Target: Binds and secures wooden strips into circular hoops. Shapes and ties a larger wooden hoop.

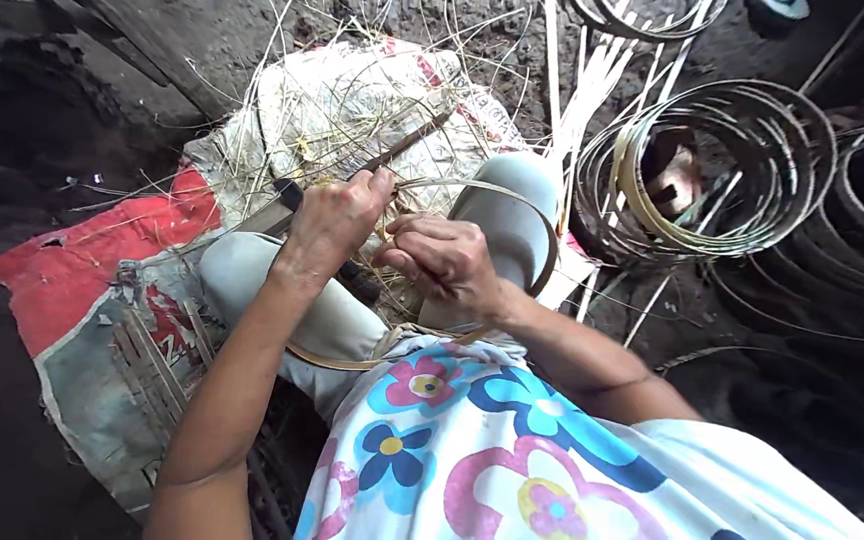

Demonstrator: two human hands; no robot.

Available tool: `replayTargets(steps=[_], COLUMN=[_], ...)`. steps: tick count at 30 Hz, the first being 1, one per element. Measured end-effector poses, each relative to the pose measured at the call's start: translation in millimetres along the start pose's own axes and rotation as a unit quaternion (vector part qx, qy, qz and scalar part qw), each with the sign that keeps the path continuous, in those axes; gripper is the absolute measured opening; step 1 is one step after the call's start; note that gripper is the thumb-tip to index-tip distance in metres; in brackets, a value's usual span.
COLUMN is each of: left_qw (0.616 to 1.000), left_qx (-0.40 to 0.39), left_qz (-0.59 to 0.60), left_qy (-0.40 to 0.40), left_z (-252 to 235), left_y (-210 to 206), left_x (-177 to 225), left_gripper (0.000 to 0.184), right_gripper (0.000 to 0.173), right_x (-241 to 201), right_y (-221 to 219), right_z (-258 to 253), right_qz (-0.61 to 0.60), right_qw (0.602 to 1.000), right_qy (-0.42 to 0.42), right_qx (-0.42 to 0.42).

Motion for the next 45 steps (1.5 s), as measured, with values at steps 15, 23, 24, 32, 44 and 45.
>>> replayTargets(steps=[15,23,24,32,44,45], left_qw=[0.999,0.985,0.985,0.992,0.996,0.996], left_qx=[0.028,-0.05,-0.047,-0.036,0.02,0.011], left_qz=[0.039,0.162,0.163,0.119,0.084,0.082], left_qy=[0.012,0.021,0.012,0.015,0.027,0.027], left_z=[5,-14,-15,-14,16,16], left_y=[7,-4,-2,-3,-22,-22], left_x=[1,0,3,-1,-15,-15], left_gripper=[0.021,0.025,0.025,0.024,0.026,0.025], right_gripper=[0.053,0.048,0.053,0.028,0.019,0.023], right_x=[153,77,83,55,108,108], right_y=[40,33,19,22,-37,-33], right_z=[-116,30,36,12,65,66], right_qz=[-0.169,0.011,-0.018,-0.069,-0.339,-0.314], right_qw=[0.868,0.891,0.892,0.927,0.769,0.784], right_qy=[-0.467,-0.438,-0.445,-0.338,-0.541,-0.535], right_qx=[-0.004,-0.118,-0.078,-0.147,0.029,0.001])
Point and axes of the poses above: each hand's wrist, its own z-axis away from the middle knuckle, its own y-axis out of the back of the hand, x = y × z, the point moved 7 cm from there along -z, towards the middle knuckle, and after that the axes turned 15 degrees about x, right-handed, at the moved point
